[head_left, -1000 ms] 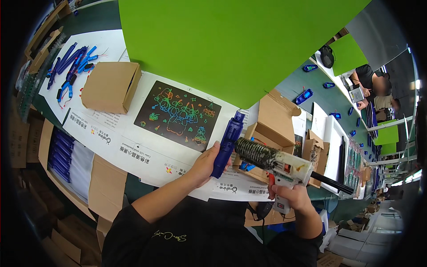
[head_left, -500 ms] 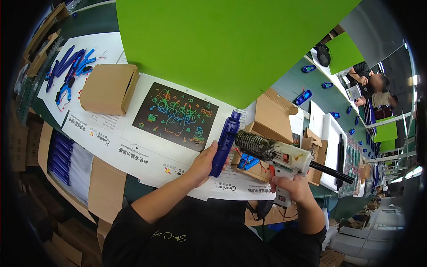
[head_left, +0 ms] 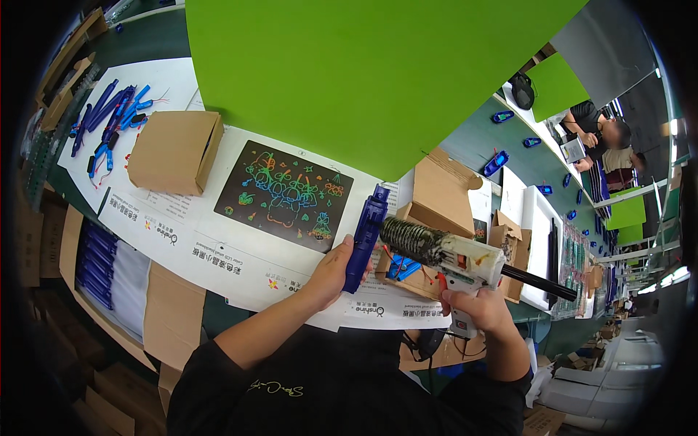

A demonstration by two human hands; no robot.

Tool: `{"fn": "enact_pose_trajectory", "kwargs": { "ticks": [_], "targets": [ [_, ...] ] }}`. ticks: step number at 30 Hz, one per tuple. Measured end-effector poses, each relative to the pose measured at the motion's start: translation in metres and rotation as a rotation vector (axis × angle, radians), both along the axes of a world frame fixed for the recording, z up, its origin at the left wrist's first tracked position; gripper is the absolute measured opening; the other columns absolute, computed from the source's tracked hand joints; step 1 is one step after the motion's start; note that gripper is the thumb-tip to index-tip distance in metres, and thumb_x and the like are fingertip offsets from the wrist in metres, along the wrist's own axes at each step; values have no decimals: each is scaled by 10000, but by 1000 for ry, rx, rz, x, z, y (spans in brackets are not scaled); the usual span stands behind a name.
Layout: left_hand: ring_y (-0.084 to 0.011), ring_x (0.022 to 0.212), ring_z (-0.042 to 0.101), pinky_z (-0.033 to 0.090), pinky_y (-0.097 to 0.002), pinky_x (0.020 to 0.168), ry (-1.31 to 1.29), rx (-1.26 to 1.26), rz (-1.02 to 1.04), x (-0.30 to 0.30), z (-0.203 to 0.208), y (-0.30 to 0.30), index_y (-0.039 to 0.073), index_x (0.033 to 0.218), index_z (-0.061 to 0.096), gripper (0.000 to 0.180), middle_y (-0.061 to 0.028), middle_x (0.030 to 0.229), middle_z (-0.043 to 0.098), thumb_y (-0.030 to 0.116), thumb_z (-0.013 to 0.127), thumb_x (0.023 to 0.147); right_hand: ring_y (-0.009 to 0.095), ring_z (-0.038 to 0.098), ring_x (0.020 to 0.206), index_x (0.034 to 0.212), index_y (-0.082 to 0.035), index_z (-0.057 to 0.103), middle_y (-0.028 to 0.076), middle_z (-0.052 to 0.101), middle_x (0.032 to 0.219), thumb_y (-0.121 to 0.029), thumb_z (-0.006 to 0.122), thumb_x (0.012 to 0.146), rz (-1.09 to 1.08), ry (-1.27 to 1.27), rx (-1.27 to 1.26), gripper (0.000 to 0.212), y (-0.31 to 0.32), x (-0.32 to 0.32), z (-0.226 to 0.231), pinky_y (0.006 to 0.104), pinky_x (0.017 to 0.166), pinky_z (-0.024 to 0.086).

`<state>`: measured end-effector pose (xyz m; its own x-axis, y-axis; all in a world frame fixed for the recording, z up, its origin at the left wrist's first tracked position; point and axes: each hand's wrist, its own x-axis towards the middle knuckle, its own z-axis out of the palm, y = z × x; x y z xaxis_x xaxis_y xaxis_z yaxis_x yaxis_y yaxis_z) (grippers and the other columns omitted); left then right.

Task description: The recorder is seen assembling electronic components, specifically inserting blue batteries into plastic casings and using a handheld machine to secure them.

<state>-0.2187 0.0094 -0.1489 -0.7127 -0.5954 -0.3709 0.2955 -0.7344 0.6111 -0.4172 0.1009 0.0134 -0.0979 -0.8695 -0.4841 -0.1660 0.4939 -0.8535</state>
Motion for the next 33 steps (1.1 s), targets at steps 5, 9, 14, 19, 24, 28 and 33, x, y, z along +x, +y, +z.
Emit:
{"fn": "enact_pose_trajectory", "kwargs": {
  "ticks": [5, 9, 14, 19, 24, 28, 33],
  "targets": [
    [-105, 676, 508, 442, -247, 640, -28, 27, 7, -1, -1, 1, 4, 1219, 485, 578, -33, 784, 552, 471, 239, 984, 125, 558, 614, 952, 30, 552, 55, 575, 729, -5, 561, 710, -29, 34, 19, 244, 0, 8, 8, 262, 568, 473],
    [-100, 677, 502, 440, -242, 640, -3, -20, -13, 1, 3, 2, 2, 1220, 485, 576, -31, 784, 545, 465, 234, 986, 151, 593, 685, 1049, 35, 519, 82, 601, 813, 25, 541, 728, 2, -10, -31, 322, -7, -8, 5, 277, 606, 492],
    [-99, 663, 504, 443, -235, 630, -32, -52, -23, 2, 1, 2, -1, 1219, 486, 576, -32, 779, 546, 461, 233, 987, 195, 629, 806, 1140, 40, 479, 120, 614, 962, 41, 530, 738, 11, -18, -134, 405, -17, -7, -2, 293, 695, 520],
    [-102, 646, 509, 445, -226, 611, -73, 8, -12, 0, -1, 1, -2, 1202, 496, 568, -35, 773, 549, 460, 247, 986, 197, 624, 655, 1090, 61, 531, 159, 643, 922, -1, 546, 719, -44, 35, -113, 376, -15, -6, 4, 309, 546, 508],
    [-121, 633, 490, 390, -238, 557, 8, 54, 167, -2, -1, 6, 19, 1151, 504, 550, -17, 756, 518, 498, 311, 963, 166, 622, 625, 1059, 49, 530, 95, 615, 854, -39, 655, 725, -264, 25, -117, 367, 2, -28, 1, 271, 509, 490],
    [-136, 616, 459, 355, -234, 478, 317, -88, 460, 28, 24, -1, 81, 1112, 474, 517, -16, 724, 479, 534, 280, 954, 229, 630, 565, 1047, 25, 541, 142, 626, 828, -188, 579, 805, -653, -160, -423, 324, 63, -88, 19, 321, 467, 518],
    [-134, 623, 462, 366, -236, 514, 106, 92, 397, 24, 16, 0, 54, 1120, 466, 531, -21, 725, 473, 521, 268, 962, 222, 580, 474, 1105, -37, 514, 128, 618, 721, -261, 505, 878, -1227, -144, -306, 319, 162, -158, -32, 334, 400, 487]
  ]
}}
